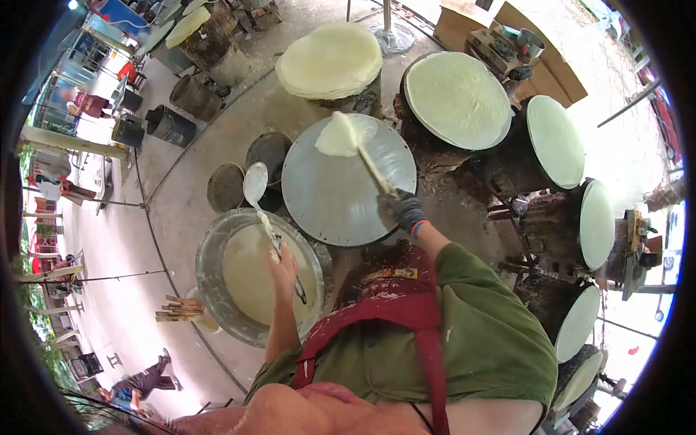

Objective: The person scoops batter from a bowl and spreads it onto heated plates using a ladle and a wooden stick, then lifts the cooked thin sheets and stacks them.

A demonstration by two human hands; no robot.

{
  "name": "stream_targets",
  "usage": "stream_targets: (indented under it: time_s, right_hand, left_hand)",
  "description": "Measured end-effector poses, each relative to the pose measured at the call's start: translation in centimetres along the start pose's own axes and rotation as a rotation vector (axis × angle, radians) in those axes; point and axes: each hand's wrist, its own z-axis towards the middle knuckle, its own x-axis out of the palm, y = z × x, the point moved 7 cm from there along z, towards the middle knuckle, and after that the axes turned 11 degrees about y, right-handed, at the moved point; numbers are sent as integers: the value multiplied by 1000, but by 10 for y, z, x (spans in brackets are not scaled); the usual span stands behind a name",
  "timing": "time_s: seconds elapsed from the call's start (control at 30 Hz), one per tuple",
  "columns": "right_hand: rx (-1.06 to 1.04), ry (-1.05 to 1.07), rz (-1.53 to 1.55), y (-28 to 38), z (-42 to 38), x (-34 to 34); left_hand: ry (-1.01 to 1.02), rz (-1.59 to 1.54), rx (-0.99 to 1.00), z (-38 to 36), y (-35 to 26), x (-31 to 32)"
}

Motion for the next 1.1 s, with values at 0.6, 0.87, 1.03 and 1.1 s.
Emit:
stream_targets:
  time_s: [0.6, 0.87, 1.03, 1.1]
  right_hand:
    - [-286, 187, -608, 68, 67, -70]
    - [-648, 665, -547, 65, 92, -21]
    - [-381, 649, -694, 112, 130, -65]
    - [-276, 799, -600, 111, 109, -25]
  left_hand:
    - [-317, 233, -3, -111, 6, 2]
    - [-440, 122, -121, -135, 9, 44]
    - [-506, -21, -195, -142, -1, 64]
    - [-528, 16, -202, -145, 12, 72]
